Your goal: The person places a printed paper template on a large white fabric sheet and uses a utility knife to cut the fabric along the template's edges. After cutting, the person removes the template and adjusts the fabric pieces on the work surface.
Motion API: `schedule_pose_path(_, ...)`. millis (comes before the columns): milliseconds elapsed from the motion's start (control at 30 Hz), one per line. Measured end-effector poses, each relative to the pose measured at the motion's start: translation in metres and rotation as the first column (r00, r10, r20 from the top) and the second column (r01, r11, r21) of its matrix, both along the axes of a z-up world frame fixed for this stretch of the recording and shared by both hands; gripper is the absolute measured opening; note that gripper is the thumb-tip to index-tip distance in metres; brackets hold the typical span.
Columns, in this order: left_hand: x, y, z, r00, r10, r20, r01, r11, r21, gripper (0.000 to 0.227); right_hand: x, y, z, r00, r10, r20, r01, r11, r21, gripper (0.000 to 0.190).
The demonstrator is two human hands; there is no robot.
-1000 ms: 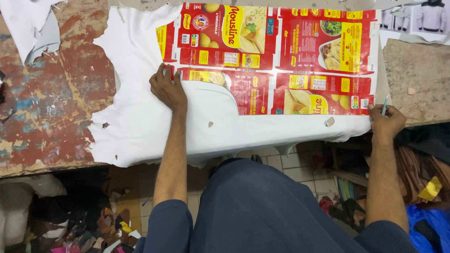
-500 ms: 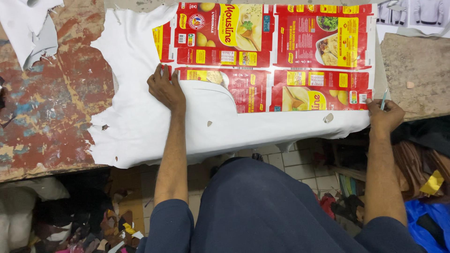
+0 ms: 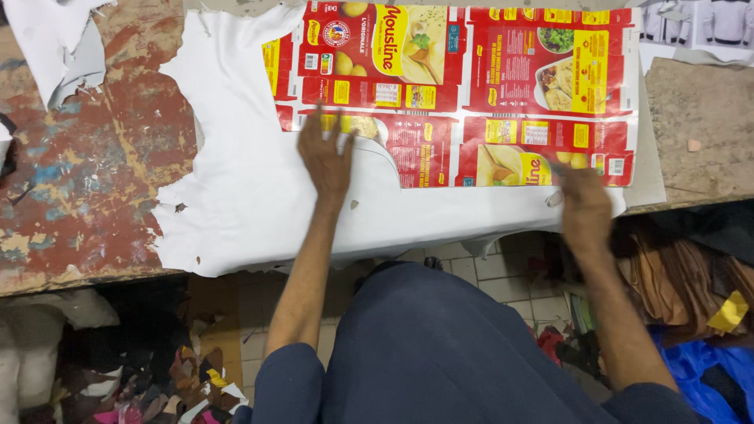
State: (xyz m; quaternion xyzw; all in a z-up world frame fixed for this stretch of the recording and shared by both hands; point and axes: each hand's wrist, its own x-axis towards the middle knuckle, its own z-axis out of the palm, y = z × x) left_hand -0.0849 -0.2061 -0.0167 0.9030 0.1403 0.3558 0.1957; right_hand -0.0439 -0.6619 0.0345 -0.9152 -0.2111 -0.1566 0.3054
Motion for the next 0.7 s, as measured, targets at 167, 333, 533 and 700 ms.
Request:
schedule_pose_path(167,-0.004,-0.059,-0.001,0.926,-0.349,-0.141,0.342,0.937,-0.068,0.036,-0.021,0.134,-0.005,0.889,0.456,0.048,-0.444,0.882,-0.157,0.020)
schedule_pose_path(333,-0.010,-0.055,0.000,0.919,-0.376,-0.122,0.371,0.927,-0.059,0.042,-0.015,0.174,-0.010,0.838,0.532,0.123,-0.514,0.844,-0.152,0.021)
schedule_pose_path(533,-0.007,-0.058,0.002,0.919,-0.370,-0.136,0.363,0.929,-0.078,0.042,-0.016,0.174,-0.014,0.852,0.516,0.089,-0.473,0.831,-0.292,0.025)
schedule_pose_path(700,-0.010,-0.055,0.004,0.915,-0.376,-0.143,0.371,0.926,-0.063,0.041,-0.015,0.177,-0.019,0.836,0.539,0.100,-0.483,0.811,-0.332,0.024)
